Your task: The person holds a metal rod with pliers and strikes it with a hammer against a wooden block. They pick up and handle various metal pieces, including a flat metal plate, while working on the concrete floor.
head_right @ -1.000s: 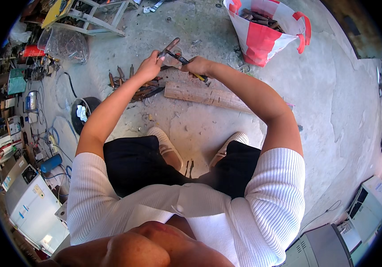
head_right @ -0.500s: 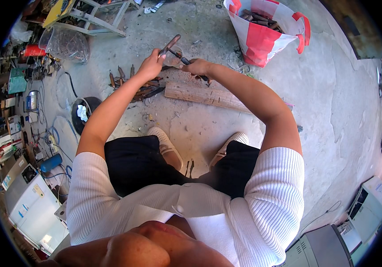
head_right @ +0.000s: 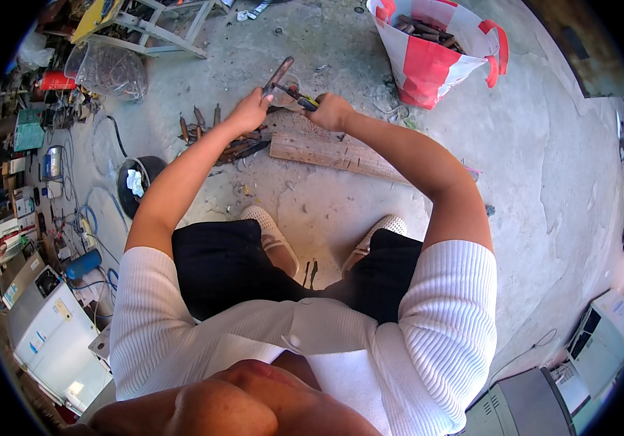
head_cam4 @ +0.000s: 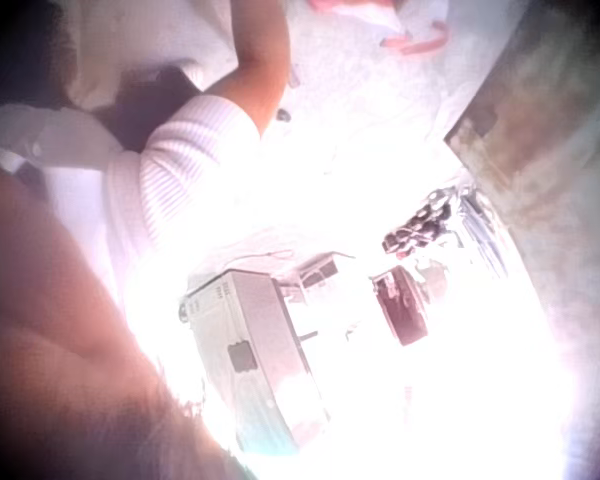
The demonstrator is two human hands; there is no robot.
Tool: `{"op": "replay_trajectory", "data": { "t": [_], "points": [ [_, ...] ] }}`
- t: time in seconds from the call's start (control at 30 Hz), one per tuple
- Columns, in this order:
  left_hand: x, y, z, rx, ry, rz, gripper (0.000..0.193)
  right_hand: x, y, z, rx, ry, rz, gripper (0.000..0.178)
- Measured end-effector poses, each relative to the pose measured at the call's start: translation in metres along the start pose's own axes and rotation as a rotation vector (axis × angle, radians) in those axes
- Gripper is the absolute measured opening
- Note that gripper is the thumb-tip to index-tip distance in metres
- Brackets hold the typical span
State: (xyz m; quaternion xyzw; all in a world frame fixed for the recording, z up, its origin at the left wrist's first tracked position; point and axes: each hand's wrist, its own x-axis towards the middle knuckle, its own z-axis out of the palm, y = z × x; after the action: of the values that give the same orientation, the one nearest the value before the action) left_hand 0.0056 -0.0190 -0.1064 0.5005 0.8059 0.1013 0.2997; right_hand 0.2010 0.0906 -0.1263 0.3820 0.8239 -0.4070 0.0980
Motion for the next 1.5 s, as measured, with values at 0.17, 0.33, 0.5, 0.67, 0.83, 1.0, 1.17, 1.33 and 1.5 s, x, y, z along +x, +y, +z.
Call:
{"op": "replay_trajectory", "data": {
  "t": [0.17, 0.33, 0.5, 0.67, 0.83, 1.0, 1.17, 1.33, 1.5],
  "points": [
    [-0.001, -0.005, 0.007, 0.039, -0.009, 0.037, 0.037, 0.001, 0.006, -0.001, -0.076, 0.031, 0.004, 0.044],
    [-0.001, -0.002, 0.006, 0.038, 0.008, 0.038, 0.037, 0.002, 0.005, -0.007, -0.151, 0.110, -0.021, 0.042],
    [0.003, 0.000, 0.004, 0.046, 0.047, 0.033, 0.036, -0.004, 0.000, -0.019, -0.160, 0.115, -0.038, 0.039],
    [0.009, -0.018, 0.011, 0.056, 0.089, 0.047, 0.037, -0.005, -0.012, -0.026, -0.066, -0.039, 0.032, 0.044],
    [0.007, -0.008, 0.009, 0.075, 0.089, 0.008, 0.038, 0.000, -0.007, -0.023, 0.020, -0.015, 0.050, 0.045],
    [0.004, -0.001, 0.008, 0.090, 0.065, 0.005, 0.038, 0.005, 0.002, -0.016, 0.012, -0.080, 0.028, 0.048],
    [-0.001, 0.004, 0.008, 0.110, 0.018, -0.004, 0.037, 0.002, 0.010, -0.008, -0.073, 0.022, -0.031, 0.049],
    [-0.003, 0.009, 0.005, 0.158, -0.001, 0.012, 0.036, 0.007, 0.010, -0.011, -0.122, 0.027, 0.032, 0.043],
    [-0.002, 0.019, -0.006, 0.251, -0.006, -0.023, 0.035, 0.003, 0.001, -0.025, -0.267, 0.134, -0.007, 0.037]
  ]
}}
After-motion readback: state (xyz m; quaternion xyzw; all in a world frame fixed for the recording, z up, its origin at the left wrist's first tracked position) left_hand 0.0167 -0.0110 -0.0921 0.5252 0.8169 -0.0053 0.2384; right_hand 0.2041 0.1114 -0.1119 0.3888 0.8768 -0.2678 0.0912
